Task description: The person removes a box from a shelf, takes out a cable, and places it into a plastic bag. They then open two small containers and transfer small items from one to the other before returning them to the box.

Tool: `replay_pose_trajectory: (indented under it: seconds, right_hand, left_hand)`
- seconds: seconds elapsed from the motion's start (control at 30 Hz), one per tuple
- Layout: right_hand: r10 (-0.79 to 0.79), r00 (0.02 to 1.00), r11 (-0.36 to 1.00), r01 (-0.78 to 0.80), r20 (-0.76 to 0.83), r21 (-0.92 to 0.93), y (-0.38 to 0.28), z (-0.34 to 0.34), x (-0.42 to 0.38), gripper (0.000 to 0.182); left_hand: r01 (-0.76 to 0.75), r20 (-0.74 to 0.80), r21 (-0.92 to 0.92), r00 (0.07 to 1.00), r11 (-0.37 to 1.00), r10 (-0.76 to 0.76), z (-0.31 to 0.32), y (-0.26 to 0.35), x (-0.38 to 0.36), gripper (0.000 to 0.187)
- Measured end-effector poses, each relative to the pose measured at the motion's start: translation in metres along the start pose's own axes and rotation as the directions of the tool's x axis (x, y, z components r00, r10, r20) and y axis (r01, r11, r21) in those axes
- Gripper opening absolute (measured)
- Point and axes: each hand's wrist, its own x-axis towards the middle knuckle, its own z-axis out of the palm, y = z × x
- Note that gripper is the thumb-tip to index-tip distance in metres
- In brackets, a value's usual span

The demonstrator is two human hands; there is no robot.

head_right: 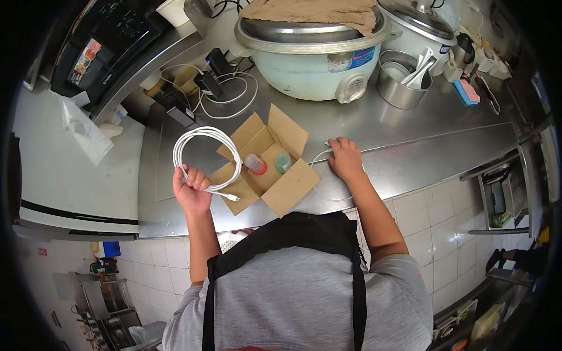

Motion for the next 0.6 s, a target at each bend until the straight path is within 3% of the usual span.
replay_pose_trajectory:
  seconds: [0.13,0.43,0.6]
  right_hand:
    - [-0.006,0.997,0.999,0.009,0.08,-0.032,-0.002,0.007,0.001,0.032]
    - [-0.008,1.0,0.999,0.007,0.003,0.042,0.014,0.015,-0.004,0.011]
    - [0.218,0.966,0.947,-0.175,-0.137,0.27,0.023,-0.008,-0.004,0.009]
  left_hand:
    - [0.029,-0.076,0.015,0.997,0.999,-0.028,0.004,-0.004,-0.002,0.021]
    - [-0.02,-0.125,0.1,0.992,0.995,0.032,0.007,-0.013,-0.002,0.02]
    - [0.005,-0.129,0.019,0.992,1.0,-0.003,0.007,-0.01,-0.002,0.02]
